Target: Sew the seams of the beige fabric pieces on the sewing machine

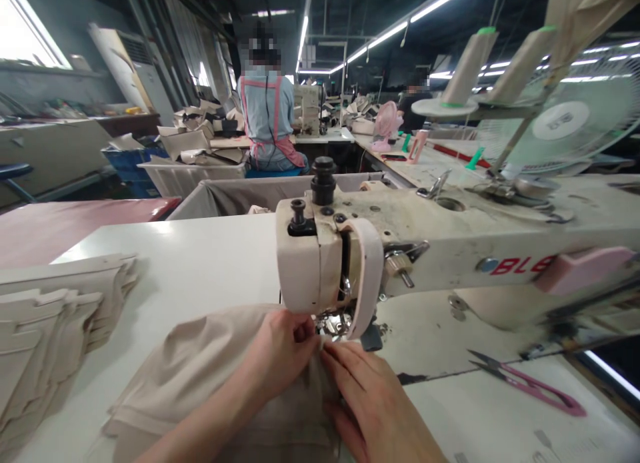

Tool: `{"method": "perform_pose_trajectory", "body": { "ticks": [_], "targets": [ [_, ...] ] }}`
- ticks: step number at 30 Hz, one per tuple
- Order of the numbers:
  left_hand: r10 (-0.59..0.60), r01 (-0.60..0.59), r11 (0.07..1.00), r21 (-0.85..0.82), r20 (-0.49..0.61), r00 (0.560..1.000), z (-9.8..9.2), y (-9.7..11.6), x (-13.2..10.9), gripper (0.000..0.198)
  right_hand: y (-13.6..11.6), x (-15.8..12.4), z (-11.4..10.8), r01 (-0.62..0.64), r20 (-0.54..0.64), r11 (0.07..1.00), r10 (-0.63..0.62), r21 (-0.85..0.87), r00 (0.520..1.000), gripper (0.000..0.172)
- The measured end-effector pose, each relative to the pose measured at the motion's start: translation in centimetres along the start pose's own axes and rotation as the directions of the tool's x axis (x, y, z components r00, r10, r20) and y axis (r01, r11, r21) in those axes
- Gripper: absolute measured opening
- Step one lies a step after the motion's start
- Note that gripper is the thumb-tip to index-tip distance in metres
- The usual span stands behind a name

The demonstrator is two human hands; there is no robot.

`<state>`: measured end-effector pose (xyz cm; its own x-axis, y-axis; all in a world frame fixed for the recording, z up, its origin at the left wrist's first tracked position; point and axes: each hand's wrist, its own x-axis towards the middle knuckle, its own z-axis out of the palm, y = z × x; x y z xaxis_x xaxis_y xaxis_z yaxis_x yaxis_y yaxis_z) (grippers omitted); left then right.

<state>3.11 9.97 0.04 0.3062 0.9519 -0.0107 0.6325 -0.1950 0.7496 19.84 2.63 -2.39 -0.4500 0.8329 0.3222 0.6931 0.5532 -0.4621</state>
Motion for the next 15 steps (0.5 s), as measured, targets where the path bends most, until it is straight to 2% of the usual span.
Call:
{"method": "perform_pose_trajectory", "body": {
  "ticks": [4,9,15],
  "targets": [
    [-0.028,0.029,0.999,0.034,-0.048,0.998,0.1,0.5,0.1,0.019,0.4,0.6,-0.3,0.085,0.005,0.992,-0.084,-0.093,0.996,0.053],
    [-0.03,0.037,0.997,0.068,-0.109,0.994,0.3,0.5,0.5,0.012,0.3,1.1,-0.6,0.08,0.034,0.987,-0.076,-0.138,0.996,0.053],
    [-0.015,0.024,0.997,0.069,-0.139,0.99,0.3,0.2,1.1,0.012,0.6,1.4,-0.4,0.092,0.007,0.983,-0.093,-0.159,0.996,0.052]
  ]
}}
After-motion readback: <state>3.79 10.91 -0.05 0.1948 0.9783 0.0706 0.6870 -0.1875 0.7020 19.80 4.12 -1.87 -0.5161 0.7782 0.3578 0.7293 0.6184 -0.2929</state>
